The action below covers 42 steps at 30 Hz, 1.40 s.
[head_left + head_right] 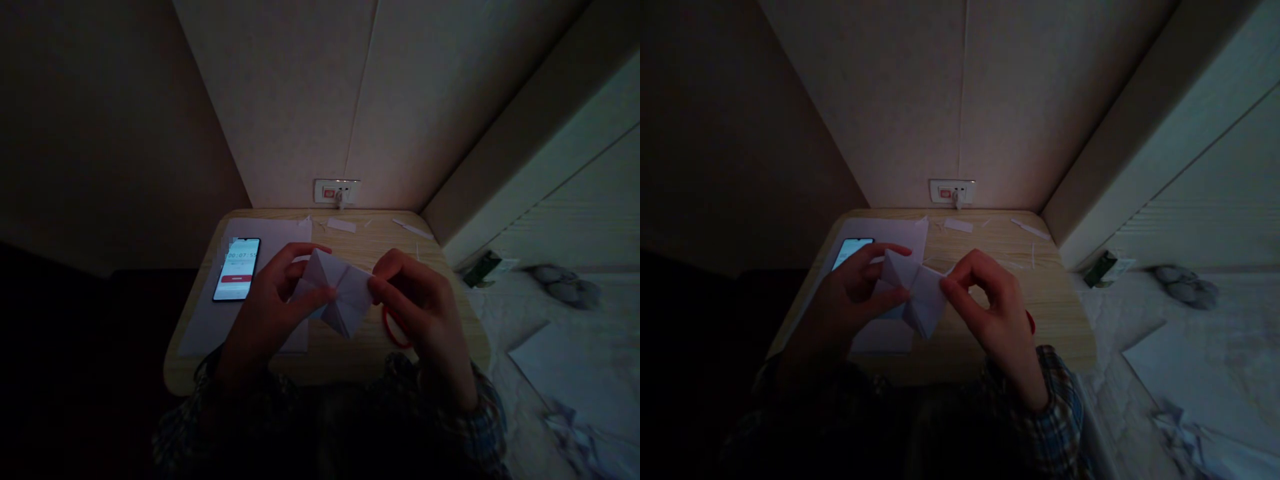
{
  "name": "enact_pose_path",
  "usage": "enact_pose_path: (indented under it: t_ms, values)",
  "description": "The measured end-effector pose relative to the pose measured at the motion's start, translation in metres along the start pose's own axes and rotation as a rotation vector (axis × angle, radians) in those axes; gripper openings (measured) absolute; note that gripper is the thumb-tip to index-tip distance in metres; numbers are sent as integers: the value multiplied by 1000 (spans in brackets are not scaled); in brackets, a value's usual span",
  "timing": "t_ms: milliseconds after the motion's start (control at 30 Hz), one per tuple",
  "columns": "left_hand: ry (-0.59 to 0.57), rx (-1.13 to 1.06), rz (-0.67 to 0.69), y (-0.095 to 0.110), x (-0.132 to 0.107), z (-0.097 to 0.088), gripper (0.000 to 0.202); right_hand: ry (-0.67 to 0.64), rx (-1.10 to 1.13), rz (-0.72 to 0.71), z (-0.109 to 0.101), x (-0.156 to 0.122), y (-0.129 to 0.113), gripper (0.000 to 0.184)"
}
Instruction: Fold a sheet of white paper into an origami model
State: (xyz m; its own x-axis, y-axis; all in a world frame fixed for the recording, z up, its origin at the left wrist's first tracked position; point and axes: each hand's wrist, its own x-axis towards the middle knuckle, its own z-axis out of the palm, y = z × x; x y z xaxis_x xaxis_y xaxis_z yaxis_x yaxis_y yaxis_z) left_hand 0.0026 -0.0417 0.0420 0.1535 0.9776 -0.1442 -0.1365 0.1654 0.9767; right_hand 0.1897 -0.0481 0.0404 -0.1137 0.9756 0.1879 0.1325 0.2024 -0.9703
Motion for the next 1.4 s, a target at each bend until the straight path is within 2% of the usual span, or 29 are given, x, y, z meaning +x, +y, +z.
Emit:
enact_pose_path:
  t_ms: [133,300,433,633,733,933,1067,1167,1267,1400]
  values:
    - [10,118,35,6,-5,1,33,-48,-32,-39,-1,1,1,19]
    - [44,274,60,13,-11,4,33,-100,-50,-49,2,6,0,12]
    - [37,327,93,13,-14,8,33,-69,-40,-54,6,8,-1,16]
    - [-14,366,131,9,-10,8,48,29,-17,-100,10,4,-1,22]
    - [-26,338,85,11,-8,9,47,24,-13,-101,11,2,-2,22]
    - [65,290,35,19,-11,16,30,18,4,-93,12,2,-2,22]
    - [87,182,-9,17,-9,14,49,52,37,-66,12,2,-1,21]
    - [54,124,12,10,-6,7,65,108,92,-15,11,1,2,20]
    - [27,75,56,4,-4,0,60,167,146,18,10,1,5,18]
    - [48,49,87,2,-4,1,52,116,158,60,7,2,4,14]
